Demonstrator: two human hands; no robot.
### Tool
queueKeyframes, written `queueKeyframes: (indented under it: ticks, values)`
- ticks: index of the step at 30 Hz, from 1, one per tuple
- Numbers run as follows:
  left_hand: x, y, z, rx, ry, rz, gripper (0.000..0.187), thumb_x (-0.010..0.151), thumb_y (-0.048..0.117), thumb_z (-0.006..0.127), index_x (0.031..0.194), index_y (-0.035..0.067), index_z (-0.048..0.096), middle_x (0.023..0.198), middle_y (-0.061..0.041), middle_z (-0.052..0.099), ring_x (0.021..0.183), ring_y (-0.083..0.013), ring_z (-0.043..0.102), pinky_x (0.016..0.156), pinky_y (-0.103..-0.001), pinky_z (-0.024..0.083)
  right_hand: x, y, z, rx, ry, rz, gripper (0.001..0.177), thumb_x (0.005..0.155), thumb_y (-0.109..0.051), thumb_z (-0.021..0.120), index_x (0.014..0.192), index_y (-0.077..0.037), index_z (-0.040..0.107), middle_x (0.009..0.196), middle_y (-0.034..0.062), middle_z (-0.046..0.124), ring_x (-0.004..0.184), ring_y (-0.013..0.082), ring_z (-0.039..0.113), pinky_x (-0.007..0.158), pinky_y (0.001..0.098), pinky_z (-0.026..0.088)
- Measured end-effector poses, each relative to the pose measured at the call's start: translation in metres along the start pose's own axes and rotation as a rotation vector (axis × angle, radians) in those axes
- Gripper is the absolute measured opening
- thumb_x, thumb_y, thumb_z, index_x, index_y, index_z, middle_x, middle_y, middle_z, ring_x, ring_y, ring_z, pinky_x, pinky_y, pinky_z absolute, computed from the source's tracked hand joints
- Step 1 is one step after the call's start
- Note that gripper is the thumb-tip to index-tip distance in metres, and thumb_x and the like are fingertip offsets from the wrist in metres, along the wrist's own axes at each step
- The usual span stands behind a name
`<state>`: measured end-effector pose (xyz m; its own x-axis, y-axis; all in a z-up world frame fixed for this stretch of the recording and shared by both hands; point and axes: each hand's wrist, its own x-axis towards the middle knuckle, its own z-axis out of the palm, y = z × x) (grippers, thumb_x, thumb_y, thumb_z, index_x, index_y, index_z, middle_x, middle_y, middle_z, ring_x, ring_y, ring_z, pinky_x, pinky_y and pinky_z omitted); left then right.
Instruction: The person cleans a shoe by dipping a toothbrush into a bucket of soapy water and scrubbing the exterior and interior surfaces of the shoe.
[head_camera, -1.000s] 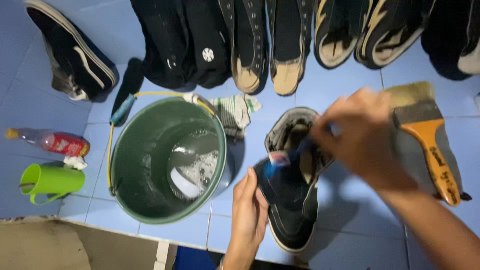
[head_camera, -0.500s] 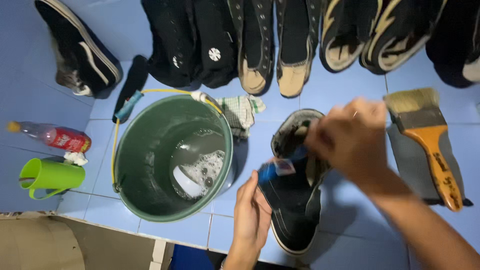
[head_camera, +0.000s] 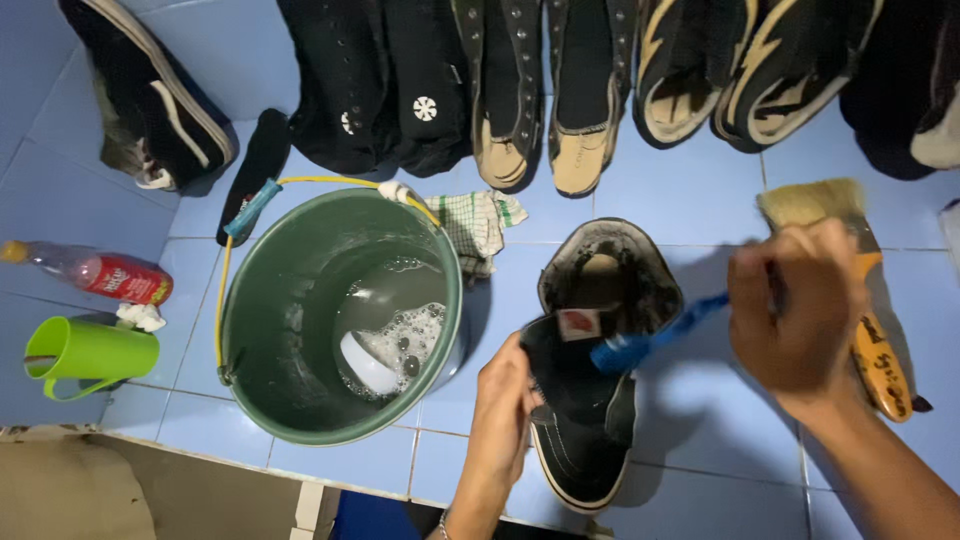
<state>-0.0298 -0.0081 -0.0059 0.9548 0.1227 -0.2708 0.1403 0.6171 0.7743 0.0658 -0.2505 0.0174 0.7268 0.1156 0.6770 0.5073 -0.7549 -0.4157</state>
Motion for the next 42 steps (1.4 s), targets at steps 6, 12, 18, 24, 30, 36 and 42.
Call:
queueKeyframes:
  ticks: [6,12,18,24,30,36,42]
  values:
    - [0.002,0.012,0.006,0.851,-0.237,0.088,0.02,0.09,0.028,0.074,0.1,0.011,0.074,0.085,0.005,0.062,0.079,-0.007,0.052,0.071,-0.026,0.045,-0.067,0.047,0.03,0.36,0.156,0.053,0.057,0.116,-0.025,0.031,0.066,-0.002,0.047,0.063,0.0105,0.048,0.059,0.0256,0.045,0.067,0.0447,0.036]
    - [0.025,-0.005,-0.015,0.987,-0.162,0.06,0.05,0.104,0.045,0.058,0.066,0.023,0.034,0.063,0.01,0.031,0.061,-0.0054,0.029,0.051,-0.032,0.021,-0.096,0.06,0.048,0.704,0.218,0.2,0.063,0.11,-0.061,0.03,0.072,-0.01,0.035,0.073,0.0069,0.036,0.072,0.0199,0.034,0.082,0.0376,0.028]
    - [0.031,-0.004,0.003,0.14,0.016,-0.061,0.029,0.1,0.026,0.067,0.096,-0.002,0.073,0.091,-0.019,0.078,0.082,-0.0229,0.076,0.073,-0.036,0.062,-0.132,0.021,0.047,0.8,-0.225,0.127,0.075,0.054,-0.047,0.101,0.087,-0.014,0.042,0.087,0.0042,0.046,0.078,0.0208,0.051,0.078,0.0325,0.042]
    - [0.025,-0.021,-0.009,0.176,-0.069,-0.072,0.033,0.101,0.028,0.067,0.094,-0.004,0.073,0.086,-0.018,0.076,0.078,-0.0217,0.075,0.073,-0.038,0.062,-0.136,-0.017,0.036,0.63,-0.34,0.287,0.06,0.065,-0.027,0.098,0.083,-0.014,0.042,0.078,0.0062,0.051,0.071,0.0289,0.063,0.07,0.0358,0.05]
    - [0.001,-0.007,-0.01,0.238,-0.051,-0.069,0.032,0.097,0.027,0.071,0.097,-0.004,0.076,0.088,-0.016,0.077,0.082,-0.0204,0.073,0.076,-0.038,0.061,-0.115,-0.022,0.023,0.586,-0.589,0.339,0.046,0.065,-0.035,0.091,0.081,-0.016,0.052,0.066,0.0119,0.062,0.066,0.038,0.07,0.062,0.0417,0.051]
    - [-0.001,-0.014,-0.016,-0.004,-0.006,0.019,0.026,0.098,0.015,0.067,0.1,-0.01,0.075,0.091,-0.027,0.076,0.086,-0.0339,0.077,0.081,-0.048,0.063,-0.079,-0.006,0.007,0.533,-0.57,-0.079,0.049,0.09,-0.062,0.053,0.091,-0.014,0.063,0.077,0.007,0.062,0.07,0.0325,0.067,0.067,0.0442,0.053]
    - [-0.004,-0.016,-0.012,-0.152,0.059,-0.024,0.036,0.102,0.023,0.062,0.104,-0.011,0.072,0.094,-0.028,0.074,0.089,-0.0375,0.075,0.083,-0.056,0.062,-0.07,-0.002,0.002,-0.29,-0.293,-0.252,0.047,0.094,-0.063,0.061,0.081,-0.017,0.06,0.076,-0.0001,0.049,0.068,0.0221,0.057,0.07,0.0385,0.046]
